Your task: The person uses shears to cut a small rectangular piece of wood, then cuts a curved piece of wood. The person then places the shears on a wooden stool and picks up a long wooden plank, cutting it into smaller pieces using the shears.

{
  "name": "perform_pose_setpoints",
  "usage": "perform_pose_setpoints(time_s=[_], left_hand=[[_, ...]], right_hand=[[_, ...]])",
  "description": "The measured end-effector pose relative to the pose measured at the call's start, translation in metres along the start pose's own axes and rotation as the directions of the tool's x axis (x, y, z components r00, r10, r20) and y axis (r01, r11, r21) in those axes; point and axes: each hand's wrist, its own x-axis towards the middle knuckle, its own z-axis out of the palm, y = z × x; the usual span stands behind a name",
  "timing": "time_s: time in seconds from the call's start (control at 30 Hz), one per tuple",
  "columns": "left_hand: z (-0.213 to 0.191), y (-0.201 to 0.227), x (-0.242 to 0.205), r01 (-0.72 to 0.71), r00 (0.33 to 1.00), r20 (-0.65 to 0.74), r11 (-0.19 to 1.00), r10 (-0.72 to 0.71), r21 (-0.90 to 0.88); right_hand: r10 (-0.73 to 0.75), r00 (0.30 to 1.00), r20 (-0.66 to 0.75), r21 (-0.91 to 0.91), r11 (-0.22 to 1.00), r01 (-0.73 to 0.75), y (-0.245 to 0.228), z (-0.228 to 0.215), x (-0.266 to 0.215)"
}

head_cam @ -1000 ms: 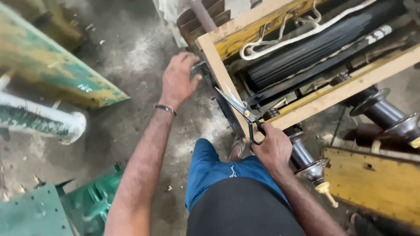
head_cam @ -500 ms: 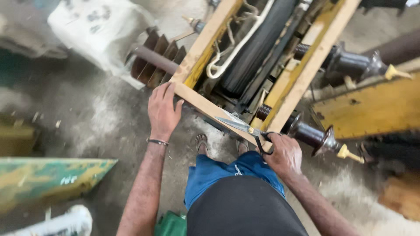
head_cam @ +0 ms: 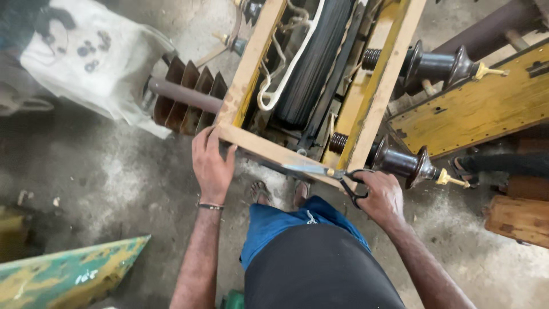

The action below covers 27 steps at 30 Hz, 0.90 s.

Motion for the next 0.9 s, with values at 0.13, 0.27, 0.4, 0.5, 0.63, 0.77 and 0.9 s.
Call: perform_pose_setpoints(time_s=[0.13,0.27,0.4,0.5,0.63,0.77,0.9], left_hand=[[0.002,0.005,0.000,0.034,0.999,0.001,0.999,-0.034,0.010],[0.008,0.007,-0.001,0.065,0.998,-0.017,0.998,-0.064,0.014],[0.006,0.006,-0.007,0.057,0.998,0.003,0.998,-0.057,0.024],[0.005,0.005,-0.007,0.053,0.998,0.019,0.998,-0.053,0.024],[0.005,0.000,-0.006,0.018,1.000,-0.005,1.000,-0.018,0.022],[0.011,-0.003,0.010,0.061,0.997,-0.052,0.996,-0.057,0.069],[0.027,-0.004,0.046,0.130,0.991,-0.034,0.974,-0.126,0.188]], right_hand=[[0.010,0.999,0.031,0.023,1.000,-0.011,0.009,0.001,0.001],[0.024,0.998,0.056,0.042,0.999,-0.026,0.015,0.003,0.003],[0.004,1.000,0.021,0.065,0.998,-0.006,0.014,0.003,-0.002],[-0.027,0.999,-0.024,0.086,0.996,0.029,0.014,0.003,-0.002],[-0.024,0.999,-0.037,0.082,0.996,0.027,0.013,0.004,-0.003],[-0.020,0.999,-0.028,0.052,0.998,0.021,0.014,0.005,-0.005],[-0.033,0.999,-0.026,0.027,0.999,0.033,0.015,0.004,-0.004]])
